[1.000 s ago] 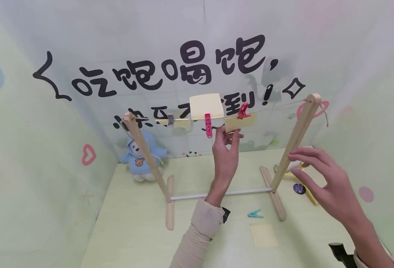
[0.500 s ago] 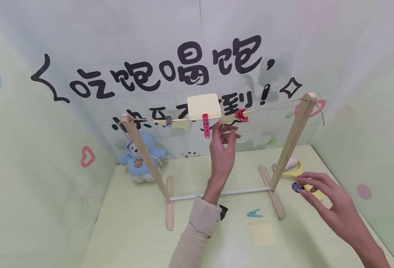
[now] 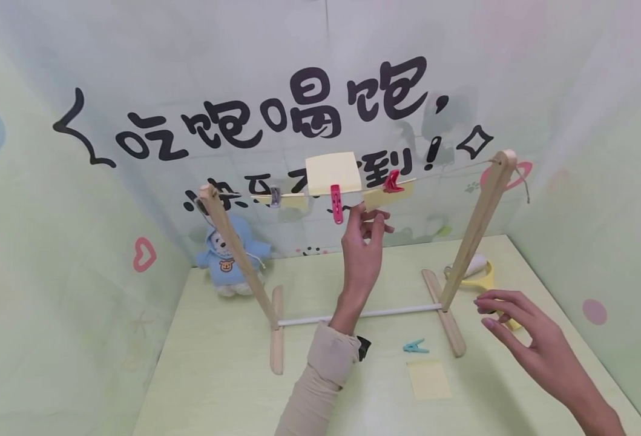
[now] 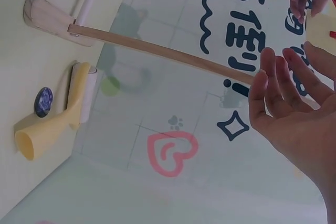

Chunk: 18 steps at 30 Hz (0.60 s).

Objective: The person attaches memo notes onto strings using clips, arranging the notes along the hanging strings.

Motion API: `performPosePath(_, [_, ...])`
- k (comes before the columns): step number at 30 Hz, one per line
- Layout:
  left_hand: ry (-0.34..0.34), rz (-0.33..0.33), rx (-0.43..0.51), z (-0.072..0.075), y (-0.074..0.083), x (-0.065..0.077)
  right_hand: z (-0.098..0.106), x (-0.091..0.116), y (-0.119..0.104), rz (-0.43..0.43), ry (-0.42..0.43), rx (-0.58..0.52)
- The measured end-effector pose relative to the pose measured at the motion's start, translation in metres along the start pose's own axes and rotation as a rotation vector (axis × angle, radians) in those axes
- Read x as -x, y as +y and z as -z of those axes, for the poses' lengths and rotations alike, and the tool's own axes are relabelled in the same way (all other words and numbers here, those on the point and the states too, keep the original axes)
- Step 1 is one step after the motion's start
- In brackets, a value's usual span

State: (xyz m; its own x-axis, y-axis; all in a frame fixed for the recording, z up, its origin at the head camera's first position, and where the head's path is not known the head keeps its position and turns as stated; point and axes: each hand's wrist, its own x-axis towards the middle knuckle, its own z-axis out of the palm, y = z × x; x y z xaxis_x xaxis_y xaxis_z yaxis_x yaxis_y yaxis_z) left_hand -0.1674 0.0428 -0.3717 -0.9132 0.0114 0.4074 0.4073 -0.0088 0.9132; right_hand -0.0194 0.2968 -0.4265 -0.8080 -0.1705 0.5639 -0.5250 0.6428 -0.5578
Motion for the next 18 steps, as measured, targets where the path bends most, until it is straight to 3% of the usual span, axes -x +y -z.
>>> performPosePath(14, [0.001,0.014,-0.012,0.006,-0.011,0.003,-0.029,0.021,0.017,-0.012,-0.035,-0.017])
performPosePath(18, [-0.017,0.042,-0.023,0.011,-0.019,0.011,-0.032,0.024,0.022,0.004,-0.031,-0.025])
